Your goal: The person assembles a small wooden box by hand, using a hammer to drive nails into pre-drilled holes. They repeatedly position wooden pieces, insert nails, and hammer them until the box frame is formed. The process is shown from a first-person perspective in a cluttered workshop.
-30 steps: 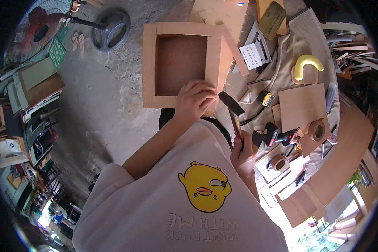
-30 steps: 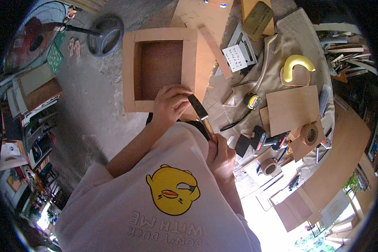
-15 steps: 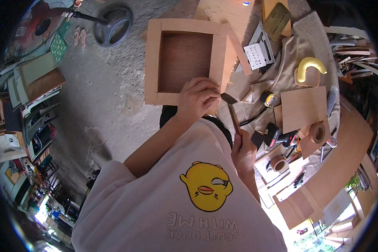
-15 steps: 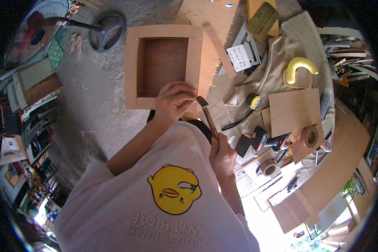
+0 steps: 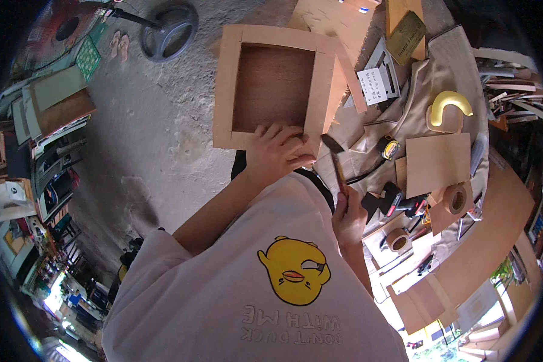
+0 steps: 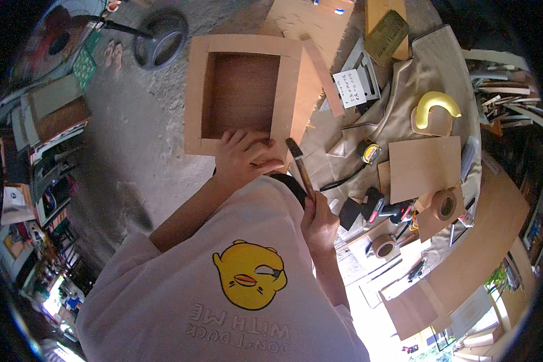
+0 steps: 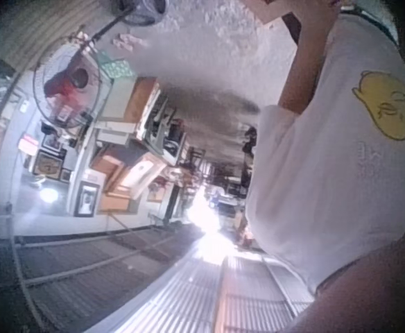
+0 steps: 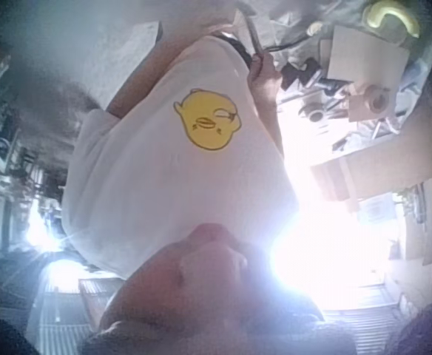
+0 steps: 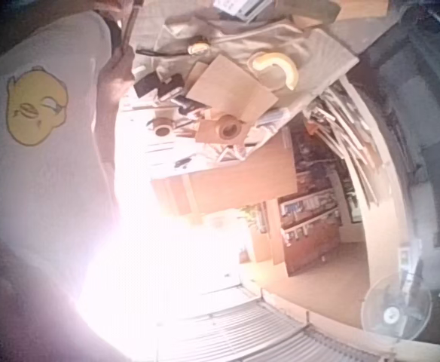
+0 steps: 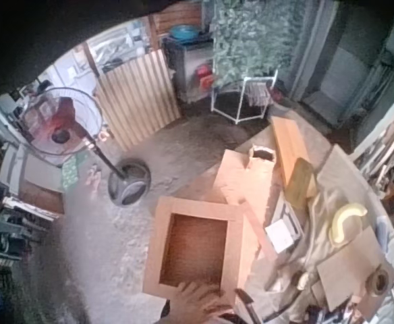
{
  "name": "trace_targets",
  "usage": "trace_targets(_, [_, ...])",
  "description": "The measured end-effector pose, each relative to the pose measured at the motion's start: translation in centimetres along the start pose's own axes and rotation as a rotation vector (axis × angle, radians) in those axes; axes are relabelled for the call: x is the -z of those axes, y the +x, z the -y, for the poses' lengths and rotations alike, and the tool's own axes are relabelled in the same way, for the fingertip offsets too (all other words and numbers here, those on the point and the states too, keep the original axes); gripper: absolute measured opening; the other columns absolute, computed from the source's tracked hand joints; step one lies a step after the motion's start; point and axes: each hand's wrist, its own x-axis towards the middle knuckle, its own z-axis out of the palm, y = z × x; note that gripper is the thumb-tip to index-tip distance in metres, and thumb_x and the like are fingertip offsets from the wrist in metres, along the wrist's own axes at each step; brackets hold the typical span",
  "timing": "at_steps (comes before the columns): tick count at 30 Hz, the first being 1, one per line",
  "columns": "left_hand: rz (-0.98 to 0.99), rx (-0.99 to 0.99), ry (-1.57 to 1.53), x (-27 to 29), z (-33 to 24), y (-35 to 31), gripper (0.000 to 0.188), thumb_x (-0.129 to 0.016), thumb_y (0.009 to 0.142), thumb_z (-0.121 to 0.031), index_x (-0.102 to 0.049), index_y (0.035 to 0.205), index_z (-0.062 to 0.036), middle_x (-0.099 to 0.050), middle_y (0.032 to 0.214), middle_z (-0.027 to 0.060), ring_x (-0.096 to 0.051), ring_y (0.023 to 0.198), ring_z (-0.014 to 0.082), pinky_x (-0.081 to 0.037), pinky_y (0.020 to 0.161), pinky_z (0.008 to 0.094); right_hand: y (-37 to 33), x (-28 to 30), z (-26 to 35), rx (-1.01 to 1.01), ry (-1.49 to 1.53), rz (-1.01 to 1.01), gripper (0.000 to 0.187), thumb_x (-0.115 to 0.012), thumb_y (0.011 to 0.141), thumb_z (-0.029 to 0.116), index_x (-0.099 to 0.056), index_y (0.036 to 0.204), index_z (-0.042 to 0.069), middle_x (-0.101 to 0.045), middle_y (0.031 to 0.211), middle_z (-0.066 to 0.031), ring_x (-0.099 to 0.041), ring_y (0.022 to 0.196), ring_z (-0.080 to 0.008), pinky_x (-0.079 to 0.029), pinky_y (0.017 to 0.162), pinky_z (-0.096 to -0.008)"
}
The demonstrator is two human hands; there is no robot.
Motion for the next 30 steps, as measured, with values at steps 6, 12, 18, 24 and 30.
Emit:
trace_targets(6, [0.001, -0.016, 0.031, -0.2, 0.2, 0.2, 0.045, -0.085, 0.071, -0.054, -0.073, 0.097, -0.0182, -0.069, 0.105, -0.0041, -0.063, 0.098, 0.0192, -0.046, 0.082, 0.0411, -2.2, -1.1, -1.6, 0.165, 0.272, -0.372, 0.025, -0.055, 0.103, 0.019, -0.059, 0.113, -0.003, -0.062, 0.082, -0.0110, -0.052, 0.057, -0.0144, -0.050, 0.050, -0.0290])
trace_targets(12, [0.018, -0.010, 0.022, -0.4, 0.1, -0.6, 0.046, -0.079, 0.075, -0.055, -0.072, 0.100, -0.0175, -0.070, 0.097, -0.0045, -0.062, 0.099, 0.0176, -0.044, 0.083, 0.0397, 0.0, 1.4, 1.5, 0.074, 0.071, -0.133, 0.017, -0.054, 0.103, 0.012, -0.062, 0.111, -0.001, -0.070, 0.089, -0.0192, -0.066, 0.057, -0.0315, -0.052, 0.054, -0.0379])
trace_targets(18, [0.027, -0.004, 0.027, -0.2, -0.1, -0.1, 0.046, -0.078, 0.075, -0.056, -0.073, 0.101, -0.0174, -0.071, 0.095, -0.0055, -0.063, 0.097, 0.0172, -0.044, 0.082, 0.0385, -1.0, -1.0, -1.2, -0.070, -0.135, 0.145, 0.018, -0.061, 0.101, 0.010, -0.061, 0.114, -0.003, -0.072, 0.082, -0.0160, -0.071, 0.064, -0.0290, -0.053, 0.055, -0.0413])
trace_targets(24, [-0.011, -0.011, 0.058, -0.7, 0.3, -0.1, 0.047, -0.083, 0.071, -0.058, -0.074, 0.096, -0.0193, -0.072, 0.094, -0.0066, -0.065, 0.091, 0.0164, -0.044, 0.079, 0.0371, -0.3, 1.2, 1.0, 0.088, 0.089, -0.157, 0.015, -0.058, 0.101, 0.012, -0.061, 0.105, -0.002, -0.066, 0.073, -0.0199, -0.067, 0.058, -0.0397, -0.051, 0.050, -0.0435])
trace_targets(30, [0.013, 0.012, -0.002, -0.4, 0.1, -0.4, 0.045, -0.085, 0.072, -0.053, -0.073, 0.097, -0.0176, -0.074, 0.096, -0.0038, -0.066, 0.089, 0.0174, -0.045, 0.076, 0.0375, -0.7, -0.3, -1.6, -0.135, -0.012, -0.009, 0.011, -0.057, 0.103, 0.014, -0.059, 0.101, 0.004, -0.066, 0.074, -0.0207, -0.068, 0.063, -0.0436, -0.052, 0.053, -0.0495])
